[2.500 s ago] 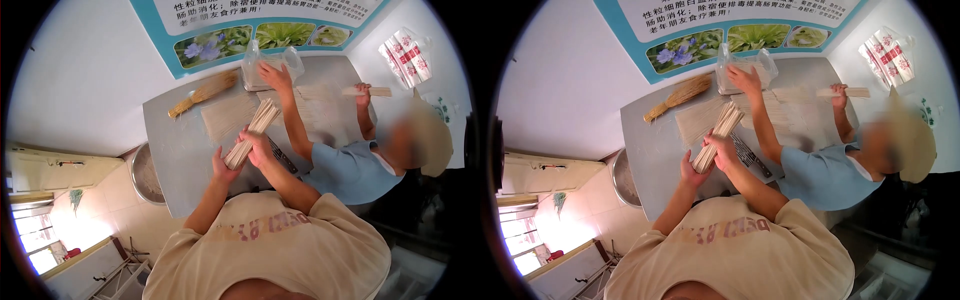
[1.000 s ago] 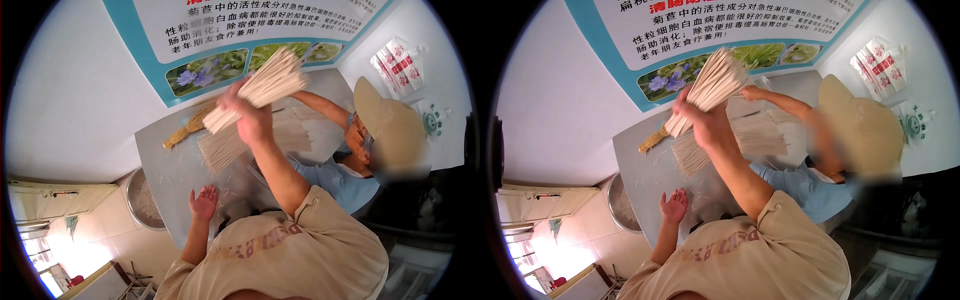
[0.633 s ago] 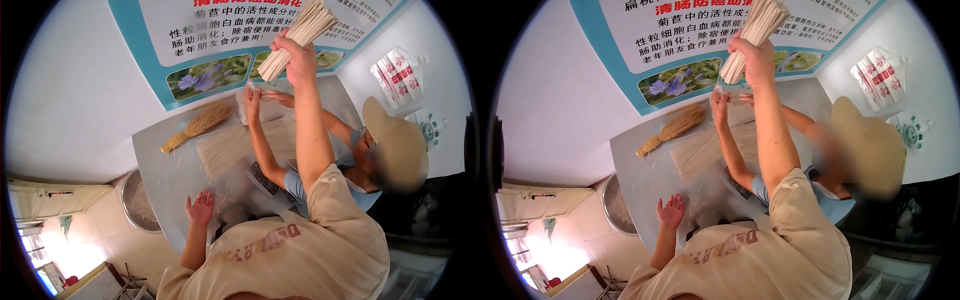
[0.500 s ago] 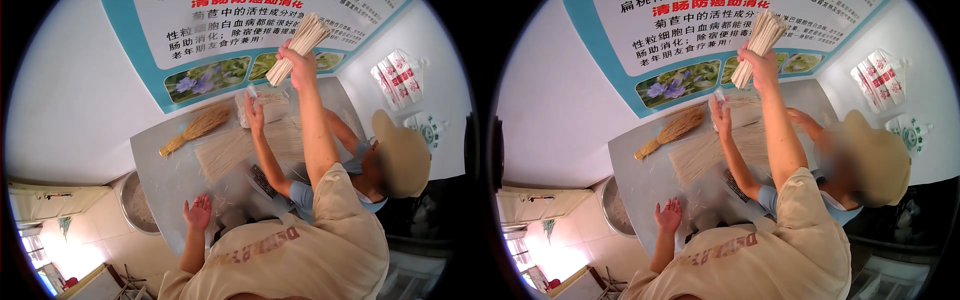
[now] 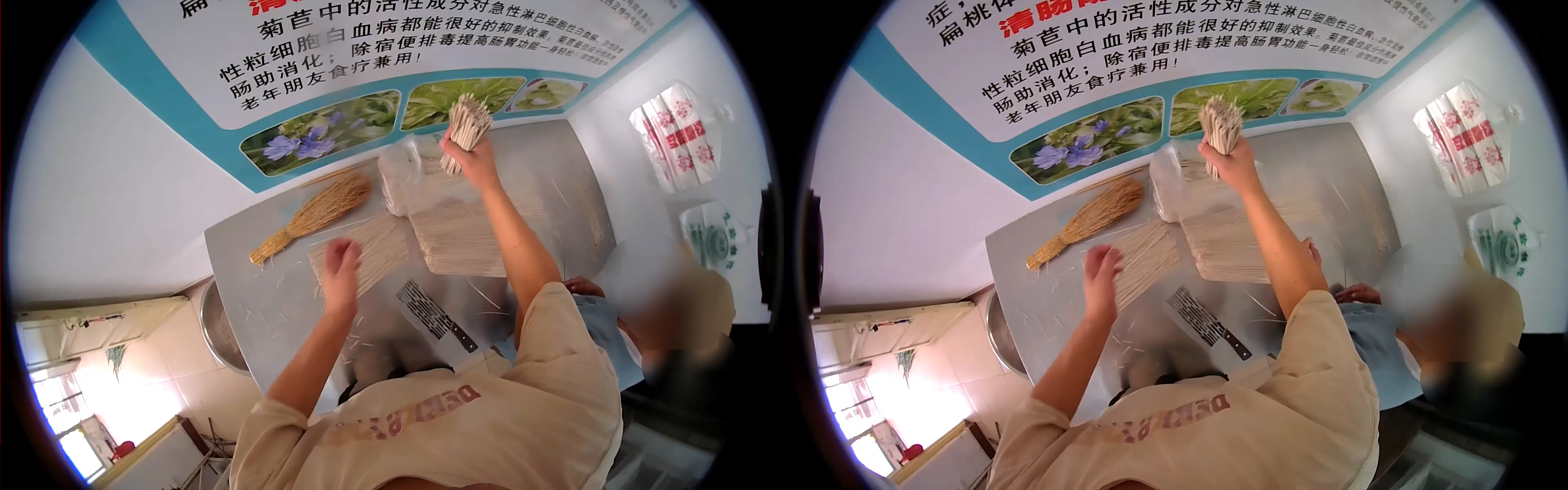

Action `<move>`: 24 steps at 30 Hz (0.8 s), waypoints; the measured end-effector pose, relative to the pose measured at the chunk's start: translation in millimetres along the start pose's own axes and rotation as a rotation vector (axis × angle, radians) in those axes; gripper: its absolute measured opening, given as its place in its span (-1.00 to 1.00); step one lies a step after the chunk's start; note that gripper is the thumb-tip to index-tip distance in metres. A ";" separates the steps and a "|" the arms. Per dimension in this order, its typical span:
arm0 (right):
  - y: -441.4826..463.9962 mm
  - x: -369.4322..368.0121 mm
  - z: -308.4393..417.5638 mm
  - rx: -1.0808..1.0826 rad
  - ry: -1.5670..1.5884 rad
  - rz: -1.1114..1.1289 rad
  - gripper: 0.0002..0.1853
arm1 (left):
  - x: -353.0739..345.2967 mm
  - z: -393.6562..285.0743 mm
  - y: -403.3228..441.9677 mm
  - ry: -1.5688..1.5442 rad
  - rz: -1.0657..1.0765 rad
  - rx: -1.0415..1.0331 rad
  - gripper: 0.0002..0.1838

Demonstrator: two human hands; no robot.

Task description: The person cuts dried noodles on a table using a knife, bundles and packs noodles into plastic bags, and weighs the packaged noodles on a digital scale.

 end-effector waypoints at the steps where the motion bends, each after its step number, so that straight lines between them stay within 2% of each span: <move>1: -1.0 -0.6 -6.8 -0.002 0.010 0.012 -0.85 | -35.7 -20.8 10.7 0.099 0.021 -0.139 -0.69; 3: -0.1 -1.4 -17.0 0.029 -0.039 0.010 -0.85 | -91.9 -31.3 40.4 0.305 -0.140 -0.260 -0.42; 4: -0.6 0.6 -30.1 -0.006 -0.034 -0.003 -0.87 | -118.6 -31.7 56.0 0.368 -0.152 -0.192 -0.32; 6: -1.1 5.9 -36.7 -0.025 0.045 0.003 -0.88 | -155.6 -41.9 79.8 0.650 -0.285 -0.353 -0.36; 7: -0.9 8.1 -36.0 -0.039 0.112 -0.006 -0.88 | -157.4 -46.3 90.6 0.658 -0.296 -0.346 -0.36; 9: 1.7 12.1 -30.2 0.018 0.193 -0.027 -0.90 | -176.6 -21.7 113.2 0.026 0.043 0.056 -0.49; 10: 2.3 15.3 -27.2 0.039 0.261 -0.027 -0.89 | -176.5 -26.8 116.5 -0.039 0.052 0.113 -0.65; 11: 3.2 18.4 -23.7 0.062 0.330 -0.030 -0.85 | -169.7 -35.6 118.3 -0.029 0.052 0.119 -0.65; 13: 4.0 14.7 -18.0 -0.008 0.389 -0.037 -0.84 | -175.8 -53.1 112.5 -0.382 0.282 0.235 -0.66; 15: 6.4 2.0 -17.7 -0.029 0.520 -0.048 -0.84 | -173.4 -65.7 102.9 -0.361 0.278 0.284 -0.60; 17: 11.1 -11.5 -26.7 -0.054 0.555 -0.026 -0.84 | -181.1 -67.1 103.1 -0.348 0.401 0.272 -0.51; 19: 13.9 -30.0 -46.1 -0.064 0.425 0.095 -0.83 | -184.2 -69.9 102.3 -0.345 0.419 0.268 -0.48; 24: 12.1 -43.8 -68.3 -0.139 0.342 0.172 -0.87 | -180.7 -71.7 106.7 -0.377 0.437 0.286 -0.44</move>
Point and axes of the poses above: each hand's wrist, its own y-axis towards the middle knuckle, its own x-axis out of the back of the hand, z = x × y, the point moved 8 cm from there along y, towards the middle knuckle, and after that the axes turned 3 degrees about -z, right-handed, at the moved point
